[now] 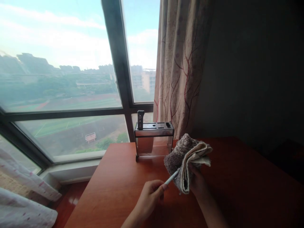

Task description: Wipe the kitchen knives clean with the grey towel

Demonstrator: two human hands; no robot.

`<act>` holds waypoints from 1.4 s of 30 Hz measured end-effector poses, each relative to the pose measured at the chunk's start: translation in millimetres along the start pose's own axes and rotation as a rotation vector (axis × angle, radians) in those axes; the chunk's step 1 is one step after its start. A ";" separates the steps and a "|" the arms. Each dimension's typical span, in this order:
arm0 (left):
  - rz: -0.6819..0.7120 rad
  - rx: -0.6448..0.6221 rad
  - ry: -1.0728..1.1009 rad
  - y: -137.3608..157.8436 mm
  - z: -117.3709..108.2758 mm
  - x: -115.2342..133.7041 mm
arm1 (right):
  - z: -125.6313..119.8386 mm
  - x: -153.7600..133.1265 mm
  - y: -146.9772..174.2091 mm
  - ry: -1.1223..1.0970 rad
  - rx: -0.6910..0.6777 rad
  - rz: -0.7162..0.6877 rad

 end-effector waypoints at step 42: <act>-0.246 -0.189 0.208 10.2 9.9 -9.7 | -2.9 -3.1 -0.3 -0.054 0.026 0.078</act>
Point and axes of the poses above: each hand's wrist, its own y-axis away from the middle knuckle, its own z-axis out of the palm, x = y × z, the point moved 6 cm from there along -y, towards the middle knuckle, and after that the axes turned 13 degrees about y, right-handed, at the moved point
